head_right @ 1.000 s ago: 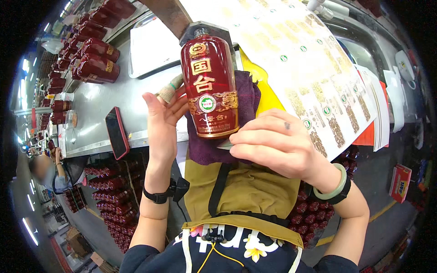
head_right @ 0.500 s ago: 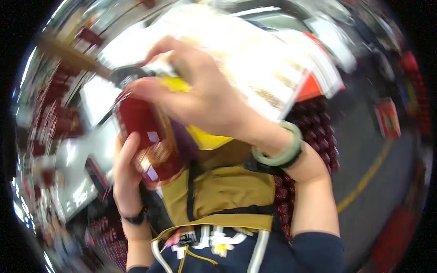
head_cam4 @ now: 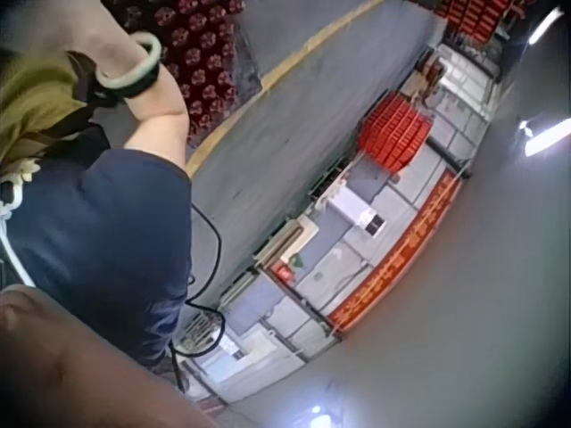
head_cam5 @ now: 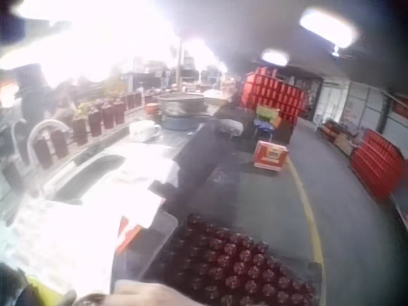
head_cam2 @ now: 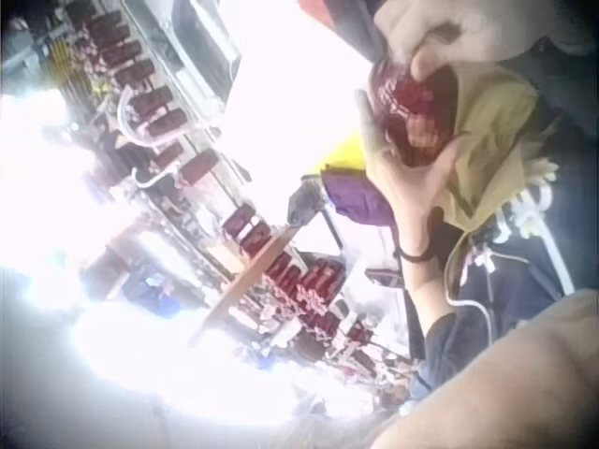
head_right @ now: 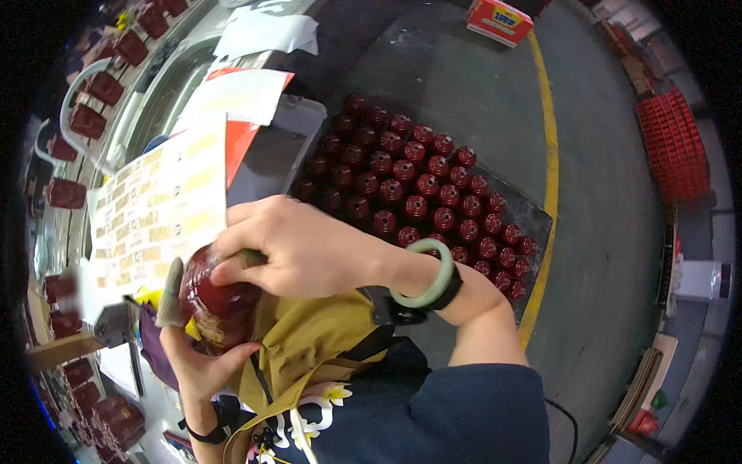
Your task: Applying decorative gold labels to red wine bottles at a factory workstation.
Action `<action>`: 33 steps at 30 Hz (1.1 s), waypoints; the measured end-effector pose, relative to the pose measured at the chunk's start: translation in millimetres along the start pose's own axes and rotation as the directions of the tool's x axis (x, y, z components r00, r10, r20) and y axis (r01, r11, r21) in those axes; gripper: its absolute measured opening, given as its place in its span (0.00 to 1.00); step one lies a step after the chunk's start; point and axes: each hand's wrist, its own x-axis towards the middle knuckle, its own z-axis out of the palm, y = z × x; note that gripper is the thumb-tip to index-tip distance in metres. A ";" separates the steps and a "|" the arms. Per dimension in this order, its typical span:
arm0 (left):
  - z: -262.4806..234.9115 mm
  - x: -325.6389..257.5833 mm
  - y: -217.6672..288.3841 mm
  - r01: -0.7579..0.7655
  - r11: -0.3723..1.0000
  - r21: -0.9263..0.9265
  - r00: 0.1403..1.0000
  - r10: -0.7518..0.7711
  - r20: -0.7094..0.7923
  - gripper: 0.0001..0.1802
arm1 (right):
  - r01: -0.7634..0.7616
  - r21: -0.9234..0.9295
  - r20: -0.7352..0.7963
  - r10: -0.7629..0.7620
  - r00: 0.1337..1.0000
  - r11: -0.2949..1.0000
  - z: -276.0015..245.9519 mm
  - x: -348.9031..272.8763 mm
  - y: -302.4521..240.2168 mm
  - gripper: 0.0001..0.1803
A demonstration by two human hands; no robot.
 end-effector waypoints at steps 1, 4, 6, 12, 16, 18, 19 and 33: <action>11.4 14.9 0.0 -0.012 1.000 0.015 0.997 0.011 0.070 0.76 | -0.055 -0.060 -0.100 0.049 0.994 0.997 -16.9 -23.7 13.0 0.08; 8.0 37.8 -6.6 -0.024 0.997 0.074 1.000 0.022 0.022 0.69 | -0.373 -0.100 -0.443 0.294 0.847 0.923 -72.1 -91.6 45.5 0.09; 1.1 35.7 -12.1 0.095 0.992 0.080 0.993 -0.089 -0.079 0.53 | -0.684 -0.109 -0.645 0.472 0.600 0.721 -117.2 -143.4 58.5 0.11; -74.2 -38.5 -78.6 0.212 0.937 0.276 0.935 -0.112 -0.337 0.29 | -0.897 -0.407 -0.903 0.075 0.424 0.172 -233.2 -279.7 183.7 0.12; -110.7 -119.1 -101.6 0.547 0.602 0.582 0.812 -0.211 -0.545 0.21 | -0.969 -0.229 -0.968 0.126 0.217 -0.089 -293.1 -336.0 246.7 0.12; -136.3 -177.9 -112.9 0.472 0.531 0.704 0.856 -0.086 -0.509 0.19 | -0.988 -0.099 -0.973 0.220 0.072 -0.119 -310.0 -348.7 280.3 0.12; -147.0 -204.4 -113.5 0.524 0.393 0.756 0.845 -0.134 -0.517 0.19 | -0.987 -0.110 -0.970 0.227 0.082 -0.115 -318.1 -359.0 293.4 0.12; -180.5 -475.9 -18.1 0.747 -0.383 0.544 0.390 -0.410 -0.825 0.19 | -0.984 0.061 -0.905 0.406 -0.125 -0.167 -322.0 -422.2 443.3 0.16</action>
